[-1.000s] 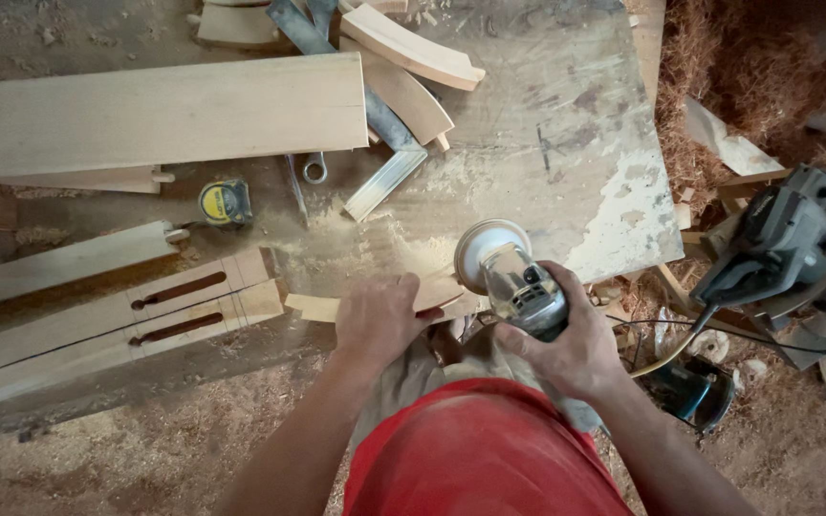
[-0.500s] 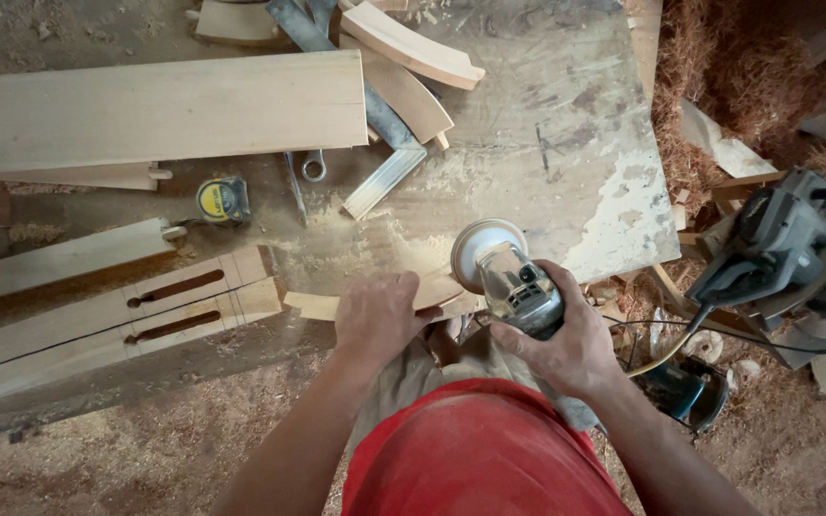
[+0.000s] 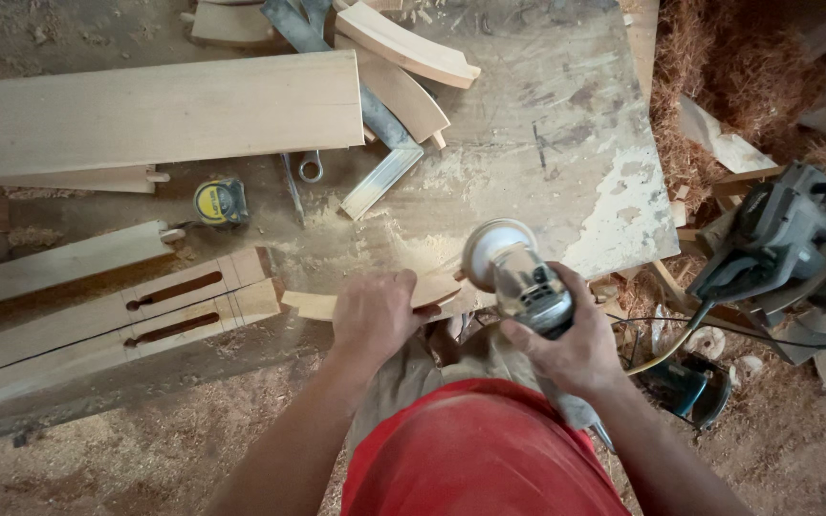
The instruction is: The person uses an orbital sander to smooth the surface of a small wooden piece on a workbench. They hold the wood steady with one hand while moving the sander across the surface, then flip the piece to sand the other side.
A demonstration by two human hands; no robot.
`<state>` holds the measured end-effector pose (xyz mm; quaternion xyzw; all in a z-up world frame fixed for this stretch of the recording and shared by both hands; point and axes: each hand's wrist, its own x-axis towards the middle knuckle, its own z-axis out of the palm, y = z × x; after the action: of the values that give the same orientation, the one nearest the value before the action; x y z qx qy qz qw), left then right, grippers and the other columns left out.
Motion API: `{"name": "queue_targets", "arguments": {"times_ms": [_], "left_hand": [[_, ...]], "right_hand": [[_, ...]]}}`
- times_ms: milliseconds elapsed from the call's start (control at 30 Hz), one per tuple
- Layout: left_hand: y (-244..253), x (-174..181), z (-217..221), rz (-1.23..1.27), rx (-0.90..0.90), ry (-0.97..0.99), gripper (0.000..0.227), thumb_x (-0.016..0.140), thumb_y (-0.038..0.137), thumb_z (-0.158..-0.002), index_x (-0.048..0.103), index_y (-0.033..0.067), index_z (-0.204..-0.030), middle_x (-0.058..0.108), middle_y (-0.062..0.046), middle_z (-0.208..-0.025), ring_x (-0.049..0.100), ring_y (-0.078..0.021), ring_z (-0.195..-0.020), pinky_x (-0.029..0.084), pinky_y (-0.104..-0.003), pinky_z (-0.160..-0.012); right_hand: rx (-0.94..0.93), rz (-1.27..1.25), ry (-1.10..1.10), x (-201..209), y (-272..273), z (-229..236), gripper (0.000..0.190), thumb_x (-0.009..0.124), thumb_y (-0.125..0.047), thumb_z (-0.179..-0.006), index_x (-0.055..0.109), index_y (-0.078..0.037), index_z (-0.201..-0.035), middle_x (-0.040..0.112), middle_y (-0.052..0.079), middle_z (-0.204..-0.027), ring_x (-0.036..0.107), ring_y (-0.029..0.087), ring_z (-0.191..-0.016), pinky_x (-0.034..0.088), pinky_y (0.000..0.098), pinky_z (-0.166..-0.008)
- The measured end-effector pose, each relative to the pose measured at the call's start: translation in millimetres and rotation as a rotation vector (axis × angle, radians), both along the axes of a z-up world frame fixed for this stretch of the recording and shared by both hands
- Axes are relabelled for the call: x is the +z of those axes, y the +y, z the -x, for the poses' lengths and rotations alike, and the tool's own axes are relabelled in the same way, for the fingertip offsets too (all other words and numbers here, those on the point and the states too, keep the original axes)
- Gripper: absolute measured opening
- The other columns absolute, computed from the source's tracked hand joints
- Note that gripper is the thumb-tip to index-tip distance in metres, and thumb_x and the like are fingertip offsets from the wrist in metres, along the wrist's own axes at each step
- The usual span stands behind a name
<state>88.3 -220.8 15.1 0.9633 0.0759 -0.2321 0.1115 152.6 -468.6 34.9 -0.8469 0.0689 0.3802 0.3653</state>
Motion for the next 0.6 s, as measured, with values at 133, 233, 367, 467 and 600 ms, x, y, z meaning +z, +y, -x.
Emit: {"name": "queue_targets", "arguments": {"times_ms": [133,233,367,467,600], "left_hand": [[1,8,-3,0.043,0.048,0.015,0.056,0.083,0.056,-0.077,0.07,0.005,-0.097,0.072,-0.012,-0.079,0.07,-0.025,-0.068,0.056,-0.042,-0.061],[2,17,-9,0.046,0.087,0.039,0.05,0.084,0.049,-0.078,0.07,0.0081,-0.102,0.075,-0.014,-0.082,0.074,-0.0287,-0.075,0.058,-0.045,-0.067],[4,26,-20,0.074,0.105,0.023,0.056,0.087,0.054,-0.07,0.071,0.0065,-0.096,0.074,-0.015,-0.085,0.075,-0.03,-0.079,0.059,-0.046,-0.071],[6,31,-26,0.065,0.129,0.059,0.056,0.084,0.058,-0.073,0.072,0.0099,-0.098,0.075,-0.014,-0.084,0.075,-0.0314,-0.08,0.058,-0.046,-0.073],[7,34,-28,0.061,0.124,0.043,0.058,0.083,0.063,-0.073,0.073,0.0098,-0.095,0.076,-0.015,-0.087,0.075,-0.0331,-0.084,0.058,-0.046,-0.078]], "right_hand": [[-0.092,-0.106,-0.041,-14,-13,0,0.118,0.089,-0.044,-0.063,0.026,-0.009,-0.157,0.064,0.015,-0.131,0.07,0.028,-0.115,0.057,0.0438,-0.098],[-0.069,-0.283,-0.192,-22,-13,6,0.107,0.089,-0.04,-0.07,0.033,-0.004,-0.153,0.065,0.017,-0.129,0.067,0.026,-0.118,0.054,0.0403,-0.102],[-0.099,-0.268,-0.116,-28,-9,11,0.105,0.088,-0.032,-0.068,0.032,-0.008,-0.154,0.067,0.014,-0.127,0.068,0.024,-0.114,0.055,0.0386,-0.1],[-0.196,-0.503,-0.127,-37,2,12,0.106,0.088,-0.031,-0.068,0.031,-0.004,-0.153,0.066,0.015,-0.127,0.067,0.024,-0.115,0.056,0.0385,-0.101],[-0.181,-0.524,-0.129,-45,6,12,0.108,0.09,-0.033,-0.067,0.032,-0.003,-0.153,0.066,0.014,-0.127,0.067,0.023,-0.116,0.055,0.0374,-0.102]]}}
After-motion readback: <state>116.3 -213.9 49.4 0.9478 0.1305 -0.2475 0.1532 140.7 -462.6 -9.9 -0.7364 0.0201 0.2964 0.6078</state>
